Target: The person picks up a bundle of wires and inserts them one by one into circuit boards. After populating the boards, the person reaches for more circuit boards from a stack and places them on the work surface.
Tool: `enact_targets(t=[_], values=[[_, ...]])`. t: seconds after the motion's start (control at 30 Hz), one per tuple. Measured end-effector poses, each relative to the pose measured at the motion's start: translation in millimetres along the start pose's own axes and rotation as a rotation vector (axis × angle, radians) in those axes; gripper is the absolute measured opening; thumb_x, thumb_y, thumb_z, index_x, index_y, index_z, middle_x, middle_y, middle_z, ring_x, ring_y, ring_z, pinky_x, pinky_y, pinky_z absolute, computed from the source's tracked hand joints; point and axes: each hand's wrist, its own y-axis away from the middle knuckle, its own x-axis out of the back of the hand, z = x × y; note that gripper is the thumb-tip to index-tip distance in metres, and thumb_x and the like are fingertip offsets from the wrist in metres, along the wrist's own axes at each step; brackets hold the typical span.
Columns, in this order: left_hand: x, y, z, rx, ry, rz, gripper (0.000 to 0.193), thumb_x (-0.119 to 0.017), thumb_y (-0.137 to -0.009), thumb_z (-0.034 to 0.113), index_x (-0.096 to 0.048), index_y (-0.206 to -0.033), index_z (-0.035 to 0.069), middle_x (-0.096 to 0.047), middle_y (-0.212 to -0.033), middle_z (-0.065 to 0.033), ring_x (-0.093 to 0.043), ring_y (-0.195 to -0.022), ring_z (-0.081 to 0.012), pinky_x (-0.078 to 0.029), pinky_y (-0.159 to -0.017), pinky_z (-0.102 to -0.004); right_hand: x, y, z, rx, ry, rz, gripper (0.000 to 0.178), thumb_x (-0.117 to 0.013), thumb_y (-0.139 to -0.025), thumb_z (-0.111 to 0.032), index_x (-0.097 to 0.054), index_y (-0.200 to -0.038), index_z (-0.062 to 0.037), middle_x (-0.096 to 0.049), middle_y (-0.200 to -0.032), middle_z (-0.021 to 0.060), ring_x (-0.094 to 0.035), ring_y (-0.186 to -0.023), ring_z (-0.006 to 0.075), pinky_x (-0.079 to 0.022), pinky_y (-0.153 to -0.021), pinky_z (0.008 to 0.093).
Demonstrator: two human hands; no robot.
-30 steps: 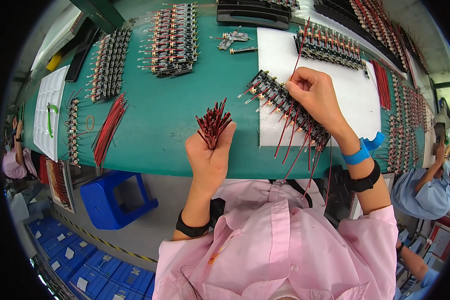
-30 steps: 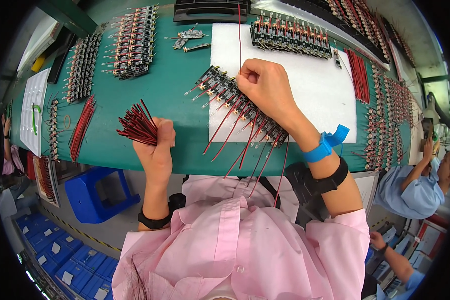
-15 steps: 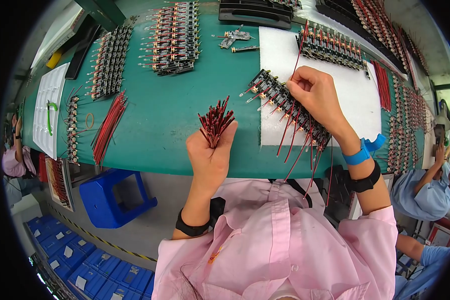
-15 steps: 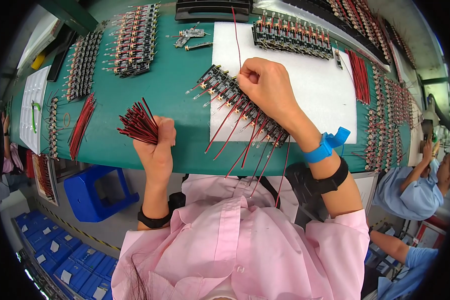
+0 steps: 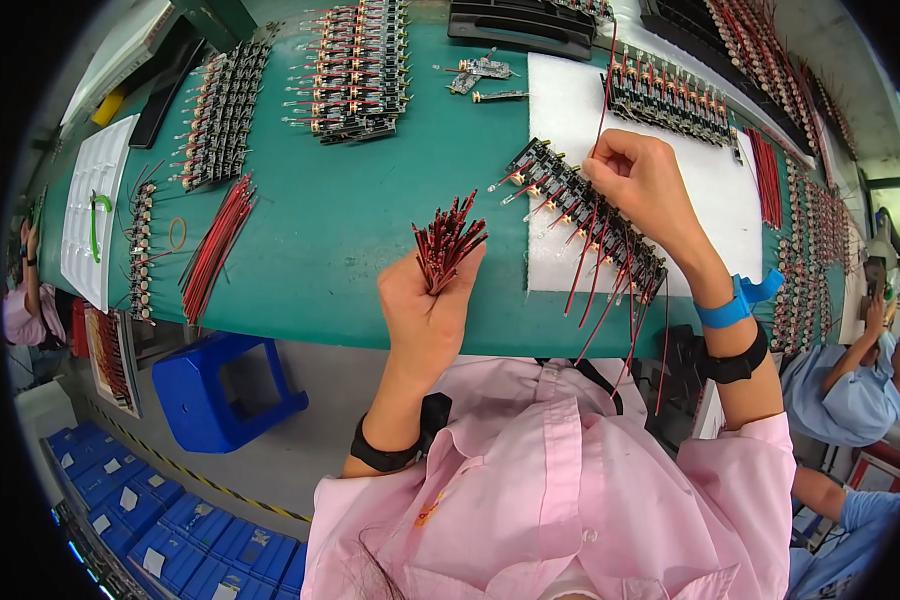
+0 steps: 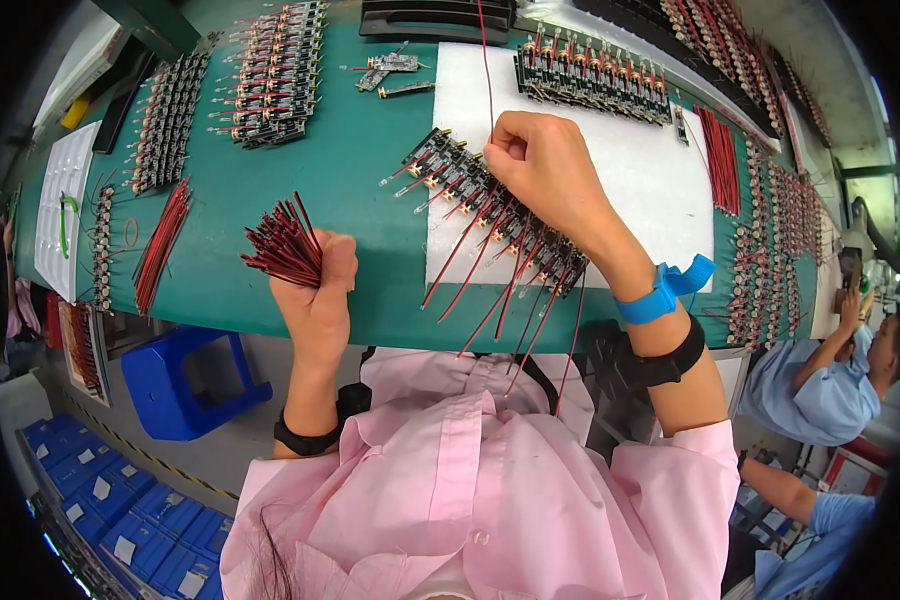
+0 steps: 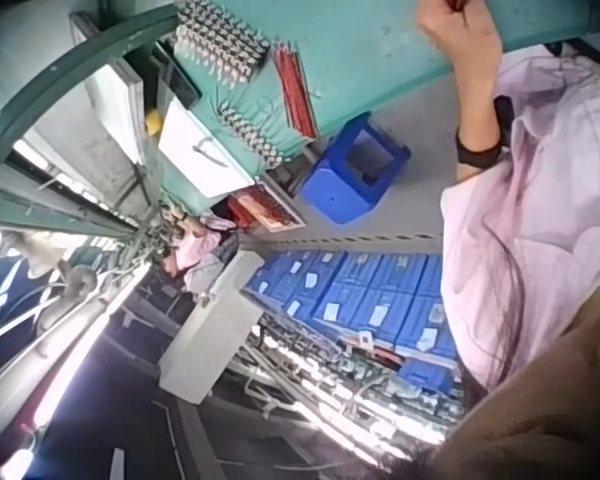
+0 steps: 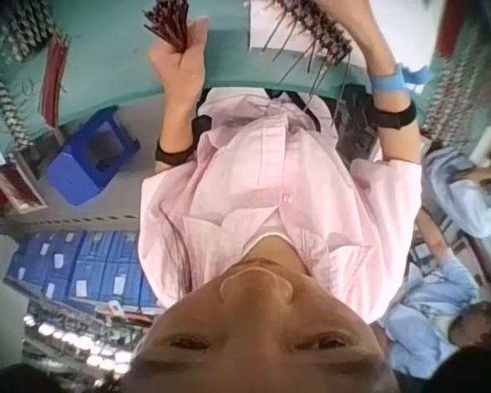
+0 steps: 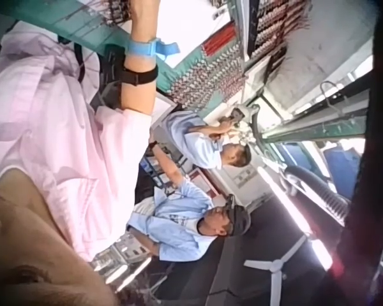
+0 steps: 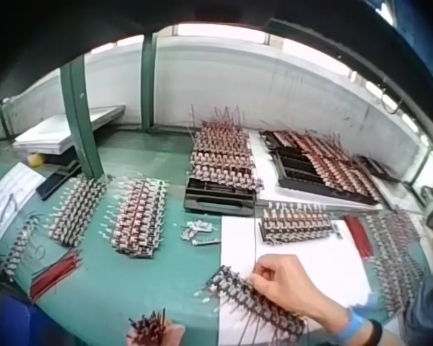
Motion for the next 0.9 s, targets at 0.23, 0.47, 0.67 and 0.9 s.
enact_targets(t=[0.23, 0.47, 0.67, 0.9], values=[[-0.4, -0.8, 1.6, -0.004, 0.005, -0.009, 0.011, -0.055, -0.073, 0.009, -0.054, -0.069, -0.001, -0.036, -0.047, 0.0014, -0.028, -0.044, -0.0050, -0.023, -0.040, -0.0210, -0.5, 1.2, -0.2, 0.009, -0.008, -0.006, 0.016, -0.054, -0.067, -0.008, -0.047, -0.060, 0.0046, -0.043, -0.050, 0.0019, -0.036, -0.046, 0.0054, -0.030, -0.042, 0.0211], [-0.4, -1.3, 1.3, -0.018, -0.001, -0.007, 0.010, -0.056, -0.073, 0.009, -0.055, -0.071, -0.001, -0.037, -0.047, 0.0011, -0.029, -0.044, -0.0050, -0.024, -0.040, -0.0207, -0.3, 2.1, -0.2, -0.005, -0.011, -0.004, 0.015, -0.054, -0.067, -0.007, -0.048, -0.060, 0.0046, -0.043, -0.050, 0.0018, -0.035, -0.046, 0.0050, -0.029, -0.042, 0.0209], [-1.4, -0.8, 2.5, -0.021, -0.008, 0.009, 0.010, -0.056, -0.072, 0.009, -0.055, -0.070, -0.001, -0.036, -0.047, 0.0014, -0.028, -0.044, -0.0051, -0.024, -0.040, -0.0211, -3.9, 3.7, 2.2, 0.022, -0.027, 0.045, 0.014, -0.054, -0.068, -0.007, -0.048, -0.060, 0.0044, -0.042, -0.049, 0.0011, -0.036, -0.046, 0.0045, -0.030, -0.042, 0.0201], [0.2, 0.4, 3.1, 0.020, -0.038, -0.033, 0.024, -0.051, -0.075, 0.005, -0.036, -0.056, 0.006, -0.037, -0.053, 0.0019, -0.031, -0.046, -0.0043, -0.024, -0.040, -0.0189, -5.9, 5.9, 3.9, 0.016, -0.040, 0.066, 0.014, -0.053, -0.068, -0.007, -0.048, -0.060, 0.0040, -0.043, -0.049, 0.0000, -0.036, -0.046, 0.0036, -0.029, -0.042, 0.0194]])
